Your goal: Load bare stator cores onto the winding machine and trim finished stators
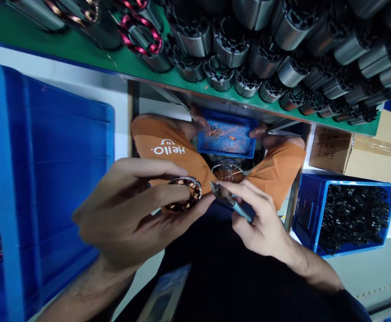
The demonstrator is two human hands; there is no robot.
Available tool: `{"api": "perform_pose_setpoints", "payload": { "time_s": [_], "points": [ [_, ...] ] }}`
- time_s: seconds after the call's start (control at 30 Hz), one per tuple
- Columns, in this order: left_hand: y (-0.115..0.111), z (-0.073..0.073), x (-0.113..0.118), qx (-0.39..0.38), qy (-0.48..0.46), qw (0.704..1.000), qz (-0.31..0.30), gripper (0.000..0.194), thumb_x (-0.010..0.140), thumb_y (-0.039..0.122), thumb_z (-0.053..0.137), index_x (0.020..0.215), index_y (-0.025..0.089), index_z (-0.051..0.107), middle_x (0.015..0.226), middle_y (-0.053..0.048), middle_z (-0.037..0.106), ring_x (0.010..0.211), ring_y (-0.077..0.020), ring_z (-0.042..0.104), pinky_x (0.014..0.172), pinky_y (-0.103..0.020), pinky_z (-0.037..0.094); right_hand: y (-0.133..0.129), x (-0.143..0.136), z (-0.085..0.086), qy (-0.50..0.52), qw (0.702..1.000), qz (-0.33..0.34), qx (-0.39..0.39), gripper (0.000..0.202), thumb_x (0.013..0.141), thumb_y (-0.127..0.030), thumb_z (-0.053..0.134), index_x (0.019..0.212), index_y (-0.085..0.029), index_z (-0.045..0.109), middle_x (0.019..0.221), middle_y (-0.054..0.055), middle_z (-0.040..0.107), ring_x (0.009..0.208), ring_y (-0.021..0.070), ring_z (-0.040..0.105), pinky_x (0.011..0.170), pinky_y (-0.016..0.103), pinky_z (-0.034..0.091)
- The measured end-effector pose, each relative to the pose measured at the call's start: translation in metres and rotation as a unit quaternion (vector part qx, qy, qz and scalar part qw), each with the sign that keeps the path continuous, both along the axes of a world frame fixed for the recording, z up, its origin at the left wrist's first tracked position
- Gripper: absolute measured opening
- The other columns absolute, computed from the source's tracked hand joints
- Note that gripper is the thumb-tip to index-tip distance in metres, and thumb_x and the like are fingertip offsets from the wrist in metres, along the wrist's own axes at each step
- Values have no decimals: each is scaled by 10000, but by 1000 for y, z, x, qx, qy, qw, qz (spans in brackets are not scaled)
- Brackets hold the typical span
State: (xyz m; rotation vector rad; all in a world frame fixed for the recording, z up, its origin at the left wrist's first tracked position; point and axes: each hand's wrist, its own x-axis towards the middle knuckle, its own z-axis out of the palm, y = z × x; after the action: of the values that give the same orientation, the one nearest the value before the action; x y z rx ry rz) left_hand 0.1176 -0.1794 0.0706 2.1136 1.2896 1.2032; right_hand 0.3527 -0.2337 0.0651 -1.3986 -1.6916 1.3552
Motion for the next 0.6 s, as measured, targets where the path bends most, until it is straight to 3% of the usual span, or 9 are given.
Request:
{"api": "perform_pose_setpoints", "payload": {
  "time_s": [0.1, 0.23, 0.37, 0.43, 0.5, 0.6],
  "points": [
    [0, 2, -1, 7, 11, 1000, -4, 191, 928, 238, 891, 917, 276, 705, 1053, -25, 744, 820, -144, 745, 699, -293, 679, 0, -1, 2, 1, 1000, -8, 17, 690, 914, -96, 599, 1543, -368, 671, 1102, 49, 776, 897, 211, 707, 809, 389, 622],
    [0, 1, 0, -3, 8, 1000, 5, 168, 930, 232, 879, 911, 290, 723, 1053, -18, 749, 829, -150, 752, 691, -306, 671, 1, -3, -2, 35, 999, -25, 15, 655, 953, -67, 613, 1515, -390, 709, 1238, 25, 828, 976, 188, 766, 889, 359, 633],
    [6, -17, 4, 11, 2, 1000, 23, 229, 896, 243, 922, 900, 263, 694, 1013, -16, 730, 859, -152, 730, 685, -305, 630, 18, -5, -21, 31, 996, -59, -53, 382, 994, -215, 745, 1353, -321, 819, 1223, 36, 844, 1097, 216, 792, 992, 371, 626],
    [9, -32, 5, -26, -54, 997, 38, 250, 881, 267, 930, 883, 255, 680, 994, -15, 717, 890, -165, 721, 725, -322, 625, 31, -4, -33, 12, 993, -87, -77, 331, 1006, -306, 754, 1328, -266, 821, 1191, 56, 835, 1096, 231, 779, 1004, 392, 619],
    [12, -45, 6, -113, -166, 979, 42, 210, 919, 306, 882, 897, 250, 681, 1001, -21, 711, 918, -172, 722, 775, -334, 640, 41, 0, -42, -13, 994, -92, -65, 389, 1020, -327, 718, 1395, -239, 774, 1164, 63, 807, 1032, 219, 747, 964, 397, 612],
    [13, -53, 10, -256, -339, 904, 37, 172, 982, 373, 802, 935, 243, 699, 1020, -30, 726, 926, -172, 743, 825, -342, 677, 45, 8, -49, -71, 995, -62, 27, 502, 991, -255, 685, 1492, -240, 712, 1035, 39, 717, 884, 187, 646, 841, 371, 587]
  ]
}}
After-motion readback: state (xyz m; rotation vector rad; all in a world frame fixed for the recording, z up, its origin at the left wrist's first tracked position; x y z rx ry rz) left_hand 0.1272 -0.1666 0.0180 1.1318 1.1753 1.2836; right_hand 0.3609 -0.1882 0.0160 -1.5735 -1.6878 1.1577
